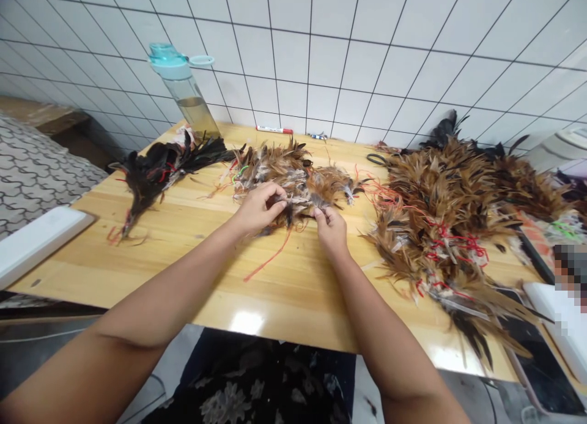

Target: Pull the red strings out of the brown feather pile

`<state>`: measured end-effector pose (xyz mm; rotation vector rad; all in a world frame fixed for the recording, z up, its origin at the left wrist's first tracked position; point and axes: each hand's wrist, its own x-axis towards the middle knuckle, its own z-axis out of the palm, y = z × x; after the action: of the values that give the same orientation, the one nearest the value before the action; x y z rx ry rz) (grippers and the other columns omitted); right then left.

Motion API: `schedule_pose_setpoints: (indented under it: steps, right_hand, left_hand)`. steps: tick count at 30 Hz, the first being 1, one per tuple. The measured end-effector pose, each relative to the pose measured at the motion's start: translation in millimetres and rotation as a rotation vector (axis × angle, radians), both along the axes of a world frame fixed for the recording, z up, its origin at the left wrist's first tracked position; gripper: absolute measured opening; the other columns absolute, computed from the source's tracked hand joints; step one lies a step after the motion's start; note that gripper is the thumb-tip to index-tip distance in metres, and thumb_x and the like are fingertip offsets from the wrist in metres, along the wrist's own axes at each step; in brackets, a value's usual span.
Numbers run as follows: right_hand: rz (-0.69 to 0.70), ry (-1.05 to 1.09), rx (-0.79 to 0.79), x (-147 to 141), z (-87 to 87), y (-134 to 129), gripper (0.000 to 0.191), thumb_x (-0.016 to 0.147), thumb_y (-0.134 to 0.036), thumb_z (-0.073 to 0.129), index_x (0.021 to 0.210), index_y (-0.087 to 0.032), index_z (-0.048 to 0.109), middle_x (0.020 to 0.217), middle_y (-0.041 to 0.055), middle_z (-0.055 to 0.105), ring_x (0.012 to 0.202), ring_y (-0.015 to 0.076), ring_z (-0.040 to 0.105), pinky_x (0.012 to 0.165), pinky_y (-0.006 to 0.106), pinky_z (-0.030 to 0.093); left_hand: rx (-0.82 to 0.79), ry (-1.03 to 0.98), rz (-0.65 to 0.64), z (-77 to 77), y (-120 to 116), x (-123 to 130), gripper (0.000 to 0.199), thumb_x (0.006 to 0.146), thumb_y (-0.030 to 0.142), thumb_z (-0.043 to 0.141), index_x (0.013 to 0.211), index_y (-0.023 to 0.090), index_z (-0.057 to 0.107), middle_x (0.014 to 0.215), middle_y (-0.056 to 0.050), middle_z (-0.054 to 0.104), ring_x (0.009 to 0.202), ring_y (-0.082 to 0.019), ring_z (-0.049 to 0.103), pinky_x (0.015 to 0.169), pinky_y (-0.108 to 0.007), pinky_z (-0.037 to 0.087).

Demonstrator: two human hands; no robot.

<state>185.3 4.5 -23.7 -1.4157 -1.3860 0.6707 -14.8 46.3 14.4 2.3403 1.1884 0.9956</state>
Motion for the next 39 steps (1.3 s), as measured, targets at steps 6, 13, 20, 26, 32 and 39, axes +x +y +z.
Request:
schedule_pose_setpoints:
  steps: [6, 13, 20, 26, 32, 39]
  right_hand:
    - [-0.007, -0.003, 0.003, -0.2, 0.2, 0.7, 0.027, 0.082, -0.042, 0.051, 0.073, -0.019, 0.063, 0.075, 0.0032, 0.066, 0.076, 0.0199, 0.060, 0.078, 0.034, 0.045]
    - [-0.086, 0.067, 0.003, 6.9, 2.7, 1.9, 0.029, 0.081, -0.044, 0.052, 0.073, -0.018, 0.063, 0.074, 0.0036, 0.066, 0.076, 0.0192, 0.060, 0.077, 0.032, 0.045]
    - [-0.147, 0.082, 0.042, 15.7, 1.2, 6.7, 0.028, 0.081, -0.043, 0.052, 0.073, -0.018, 0.063, 0.073, 0.0019, 0.064, 0.077, 0.0184, 0.058, 0.077, 0.031, 0.044]
    - [-0.108, -0.007, 0.002, 7.8, 0.5, 3.2, 0.027, 0.082, -0.041, 0.051, 0.072, -0.019, 0.062, 0.072, 0.0029, 0.065, 0.073, 0.0191, 0.059, 0.075, 0.033, 0.045]
    - [-0.097, -0.087, 0.038, 6.6, -0.2, 1.9, 0.029, 0.084, -0.042, 0.049, 0.073, -0.019, 0.063, 0.075, 0.0046, 0.066, 0.076, 0.0201, 0.060, 0.076, 0.034, 0.046]
    - [-0.101, -0.092, 0.036, 7.4, 1.1, 1.4, 0.027, 0.084, -0.041, 0.050, 0.073, -0.020, 0.063, 0.075, 0.0043, 0.066, 0.075, 0.0199, 0.061, 0.076, 0.034, 0.046]
  left_hand:
    - [-0.099, -0.114, -0.123, 3.6, -0.7, -2.0, 0.025, 0.075, 0.013, 0.054, 0.097, 0.017, 0.063, 0.092, -0.002, 0.064, 0.082, -0.014, 0.057, 0.074, -0.026, 0.045]
    - [0.137, -0.025, -0.009, -0.5, -3.2, 2.0, 0.012, 0.083, 0.021, 0.055, 0.088, 0.018, 0.066, 0.091, -0.004, 0.064, 0.091, -0.018, 0.054, 0.087, -0.034, 0.042]
    - [0.145, 0.187, 0.092, -18.6, -7.5, 15.3, 0.021, 0.086, 0.033, 0.058, 0.097, 0.017, 0.065, 0.098, -0.008, 0.062, 0.096, -0.023, 0.049, 0.093, -0.040, 0.041]
    - [0.197, 0.203, 0.085, -26.9, -2.6, 24.4, 0.019, 0.086, 0.030, 0.057, 0.095, 0.017, 0.069, 0.094, -0.008, 0.062, 0.095, -0.024, 0.046, 0.088, -0.039, 0.042]
    - [0.183, 0.026, 0.028, -17.3, -4.5, 21.5, 0.016, 0.089, 0.025, 0.053, 0.087, 0.018, 0.067, 0.092, -0.005, 0.065, 0.091, -0.019, 0.052, 0.090, -0.037, 0.039]
    - [-0.046, -0.266, 0.044, -1.1, -12.9, 18.9, 0.016, 0.092, 0.024, 0.043, 0.087, 0.017, 0.057, 0.082, -0.002, 0.065, 0.080, -0.014, 0.057, 0.077, -0.027, 0.044]
